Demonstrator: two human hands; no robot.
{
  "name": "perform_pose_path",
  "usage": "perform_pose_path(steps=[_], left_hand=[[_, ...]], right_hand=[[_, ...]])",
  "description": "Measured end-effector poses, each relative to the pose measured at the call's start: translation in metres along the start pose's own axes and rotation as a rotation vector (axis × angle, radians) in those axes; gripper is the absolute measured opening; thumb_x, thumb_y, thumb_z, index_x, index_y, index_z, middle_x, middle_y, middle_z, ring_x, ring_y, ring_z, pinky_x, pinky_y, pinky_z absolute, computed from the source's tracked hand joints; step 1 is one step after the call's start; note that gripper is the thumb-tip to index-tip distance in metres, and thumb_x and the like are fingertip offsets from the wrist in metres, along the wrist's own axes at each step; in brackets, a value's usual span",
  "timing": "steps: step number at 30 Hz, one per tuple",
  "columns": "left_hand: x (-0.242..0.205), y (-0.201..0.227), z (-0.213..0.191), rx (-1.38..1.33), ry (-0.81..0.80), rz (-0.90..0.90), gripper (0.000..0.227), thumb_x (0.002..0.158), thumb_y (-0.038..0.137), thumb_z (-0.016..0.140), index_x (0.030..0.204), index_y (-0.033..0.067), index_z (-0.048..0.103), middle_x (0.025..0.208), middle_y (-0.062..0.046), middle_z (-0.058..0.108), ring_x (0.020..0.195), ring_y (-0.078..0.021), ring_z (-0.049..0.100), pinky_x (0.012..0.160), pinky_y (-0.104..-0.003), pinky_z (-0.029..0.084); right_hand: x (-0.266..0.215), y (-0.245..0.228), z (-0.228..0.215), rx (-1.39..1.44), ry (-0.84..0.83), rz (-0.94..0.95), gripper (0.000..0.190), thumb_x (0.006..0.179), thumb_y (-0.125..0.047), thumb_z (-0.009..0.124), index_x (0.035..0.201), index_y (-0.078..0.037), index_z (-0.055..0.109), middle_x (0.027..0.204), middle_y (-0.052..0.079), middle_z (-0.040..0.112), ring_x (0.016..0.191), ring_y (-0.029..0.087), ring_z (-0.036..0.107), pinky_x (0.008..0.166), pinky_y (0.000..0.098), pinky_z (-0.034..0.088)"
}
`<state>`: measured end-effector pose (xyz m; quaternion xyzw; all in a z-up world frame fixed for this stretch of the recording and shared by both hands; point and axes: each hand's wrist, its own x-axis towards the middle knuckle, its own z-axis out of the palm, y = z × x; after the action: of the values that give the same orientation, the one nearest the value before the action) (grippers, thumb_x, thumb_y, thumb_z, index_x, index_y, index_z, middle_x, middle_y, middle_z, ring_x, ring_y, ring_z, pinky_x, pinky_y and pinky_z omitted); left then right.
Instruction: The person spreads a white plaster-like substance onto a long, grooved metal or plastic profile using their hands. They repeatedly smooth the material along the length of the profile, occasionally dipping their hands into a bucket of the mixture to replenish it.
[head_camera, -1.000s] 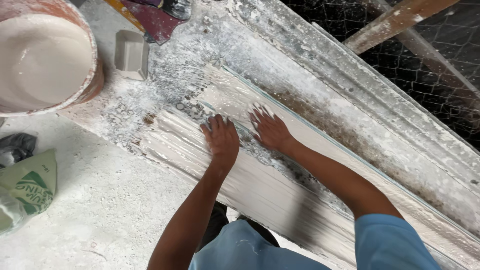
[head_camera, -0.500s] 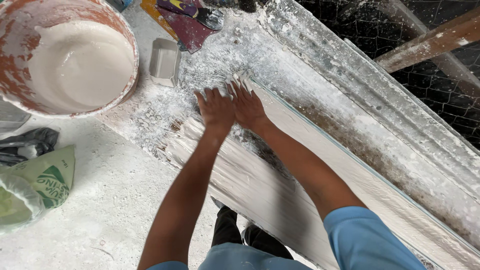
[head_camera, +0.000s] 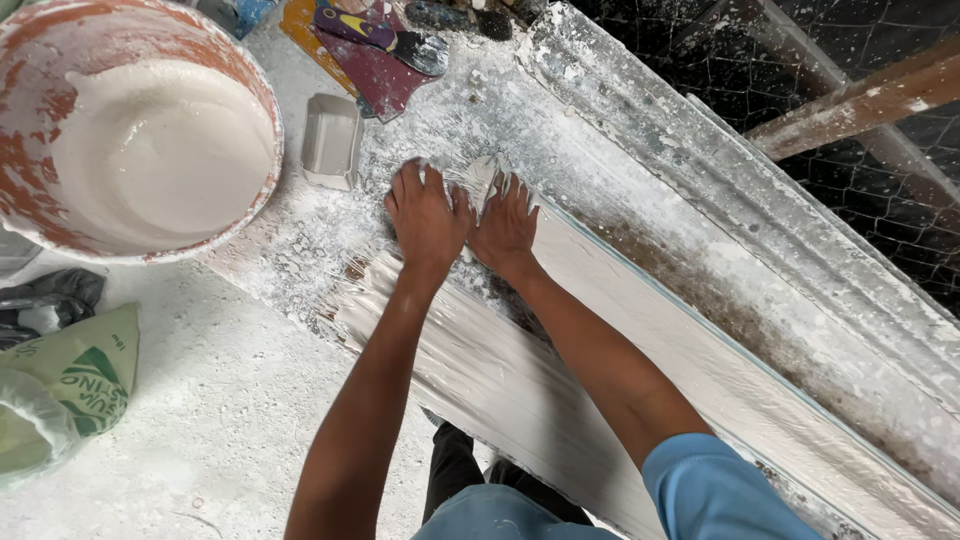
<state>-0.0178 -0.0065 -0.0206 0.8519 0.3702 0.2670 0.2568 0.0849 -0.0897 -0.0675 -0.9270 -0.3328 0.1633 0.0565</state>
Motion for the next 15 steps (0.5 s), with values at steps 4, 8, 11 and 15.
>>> perform_pose_path(steps=[4,8,11,15], left_hand=[[-0.019,0.003,0.004,-0.091,-0.014,-0.002,0.043,0.089,0.019,0.069,0.124,-0.0038,0.065,0.134,-0.023,0.051,0.128,-0.0389,0.045,0.106,-0.056,0.032],[-0.041,0.009,0.008,-0.085,-0.02,-0.001,0.036,0.091,0.017,0.069,0.12,-0.0046,0.064,0.136,-0.023,0.051,0.129,-0.039,0.046,0.107,-0.056,0.034],[-0.059,0.014,0.005,-0.157,0.019,0.034,0.042,0.09,0.013,0.068,0.128,-0.0026,0.065,0.133,-0.023,0.052,0.126,-0.0409,0.046,0.108,-0.058,0.034],[-0.086,0.022,0.006,-0.17,0.007,0.005,0.032,0.093,0.011,0.067,0.121,-0.006,0.062,0.137,-0.026,0.051,0.128,-0.0432,0.046,0.106,-0.057,0.035]], right_hand=[[0.009,-0.002,0.003,-0.072,-0.112,-0.009,0.092,0.099,-0.061,0.042,0.157,0.006,0.018,0.166,0.025,0.009,0.154,0.045,0.009,0.119,0.0662,0.015],[-0.002,0.02,0.007,-0.082,0.038,-0.023,0.086,0.102,-0.056,0.036,0.161,0.004,0.016,0.164,0.023,0.016,0.151,0.043,0.014,0.121,0.0688,0.009],[-0.028,0.057,0.005,-0.133,-0.025,0.068,0.081,0.105,-0.053,0.036,0.162,0.003,0.02,0.163,0.02,0.028,0.154,0.039,0.021,0.128,0.0695,0.008],[-0.079,0.145,0.003,-0.149,-0.042,0.086,0.078,0.1,-0.047,0.04,0.158,0.002,0.022,0.161,0.025,0.027,0.149,0.043,0.023,0.115,0.0687,0.021]])
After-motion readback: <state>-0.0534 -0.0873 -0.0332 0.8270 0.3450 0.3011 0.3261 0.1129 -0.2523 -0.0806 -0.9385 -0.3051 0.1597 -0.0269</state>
